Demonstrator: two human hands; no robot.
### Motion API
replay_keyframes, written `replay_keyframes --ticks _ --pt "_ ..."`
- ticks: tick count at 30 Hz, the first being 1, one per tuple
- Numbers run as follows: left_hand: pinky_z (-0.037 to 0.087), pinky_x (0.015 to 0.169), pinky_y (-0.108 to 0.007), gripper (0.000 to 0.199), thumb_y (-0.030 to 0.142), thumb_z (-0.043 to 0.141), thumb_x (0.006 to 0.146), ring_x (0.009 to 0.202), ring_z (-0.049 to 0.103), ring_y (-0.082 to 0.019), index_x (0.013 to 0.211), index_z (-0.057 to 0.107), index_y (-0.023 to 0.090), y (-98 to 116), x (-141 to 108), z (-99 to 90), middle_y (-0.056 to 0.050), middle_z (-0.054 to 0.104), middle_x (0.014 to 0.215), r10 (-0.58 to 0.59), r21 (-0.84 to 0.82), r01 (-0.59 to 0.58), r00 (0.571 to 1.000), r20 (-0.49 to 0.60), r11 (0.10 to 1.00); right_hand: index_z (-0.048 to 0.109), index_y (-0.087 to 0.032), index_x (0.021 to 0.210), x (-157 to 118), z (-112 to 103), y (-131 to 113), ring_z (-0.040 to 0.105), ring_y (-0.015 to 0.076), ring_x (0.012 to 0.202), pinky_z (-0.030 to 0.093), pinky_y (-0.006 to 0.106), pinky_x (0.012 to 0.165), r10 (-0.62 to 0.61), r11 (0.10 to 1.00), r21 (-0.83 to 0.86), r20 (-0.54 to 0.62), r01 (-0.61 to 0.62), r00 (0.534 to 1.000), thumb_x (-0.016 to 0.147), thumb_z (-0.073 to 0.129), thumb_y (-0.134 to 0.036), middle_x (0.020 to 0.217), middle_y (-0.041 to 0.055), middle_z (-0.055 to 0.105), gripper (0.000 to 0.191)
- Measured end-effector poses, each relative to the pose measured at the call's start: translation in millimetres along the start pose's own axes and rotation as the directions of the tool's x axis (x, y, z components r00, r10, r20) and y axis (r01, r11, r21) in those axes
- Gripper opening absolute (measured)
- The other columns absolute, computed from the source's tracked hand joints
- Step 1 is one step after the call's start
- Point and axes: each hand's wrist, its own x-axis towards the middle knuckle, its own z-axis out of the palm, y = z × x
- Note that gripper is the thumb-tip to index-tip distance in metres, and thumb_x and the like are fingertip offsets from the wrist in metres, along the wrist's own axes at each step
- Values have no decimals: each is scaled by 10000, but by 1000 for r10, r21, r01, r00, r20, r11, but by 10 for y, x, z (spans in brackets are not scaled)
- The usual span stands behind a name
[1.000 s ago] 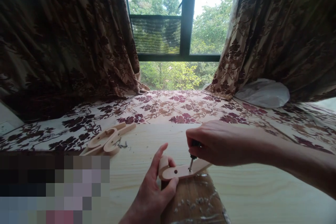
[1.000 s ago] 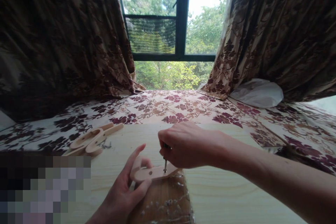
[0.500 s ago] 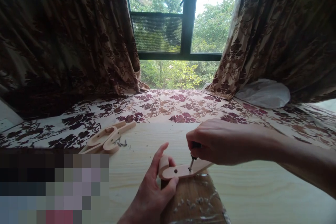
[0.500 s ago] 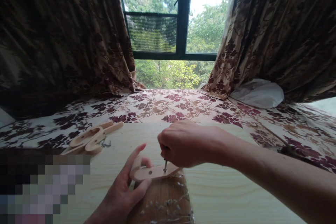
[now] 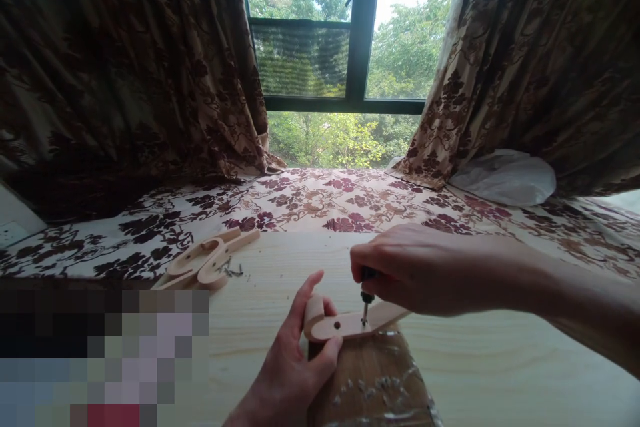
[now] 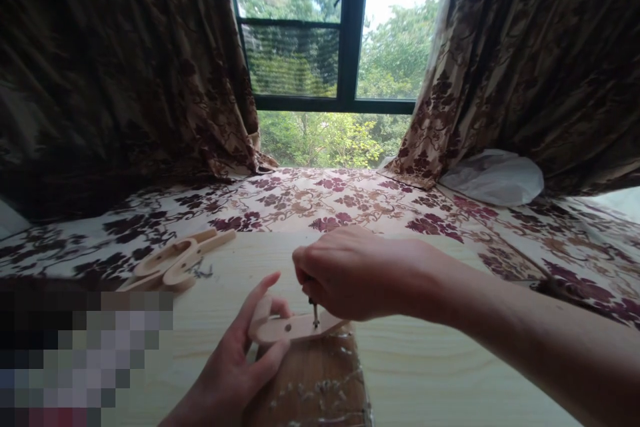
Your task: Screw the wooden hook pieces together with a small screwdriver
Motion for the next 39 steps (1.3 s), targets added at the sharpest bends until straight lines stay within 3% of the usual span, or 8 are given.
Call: replay_keyframes --ticks 7,15,24,31,39 --pt "458 765 -219 690 249 579 738 727 561 -104 1378 319 267 35 -8 8 15 584 932 0 -7 0 1000 -21 1000 602 -161 766 33 80 12 459 122 547 256 262 493 109 993 -30 -37 -111 993 873 458 -269 639 33 611 209" --pt "438 837 -212 670 208 559 761 810 571 -102 1370 296 303 -5 3 -30 27 576 960 49 63 -50 999 12 997 569 -181 734 -10 -49 -166 500 125 602 270 263 529 -13 995 -98 93 22 996 858 483 -167 668 21 619 151" --pt "445 791 -203 675 211 559 768 728 551 -87 1371 276 315 -34 3 -21 36 561 950 42 54 -43 999 17 998 584 -168 731 10 64 -36 450 113 522 218 278 489 108 985 -132 -16 -110 994 884 454 -250 610 25 600 218" --pt "454 806 -222 649 231 560 779 771 566 -99 1362 290 324 17 -27 -7 30 560 977 -9 10 9 1000 15 1000 558 -189 710 -39 -41 -158 486 113 584 255 254 516 -6 997 -77 88 13 996 844 484 -163 657 3 615 155" --pt "460 779 -212 668 218 559 775 754 564 -92 1370 273 320 -30 -14 -21 31 558 968 41 19 -41 998 42 999 573 -189 714 -14 35 -87 381 102 499 201 270 472 104 992 -70 26 -102 994 848 457 -209 598 -6 579 178"
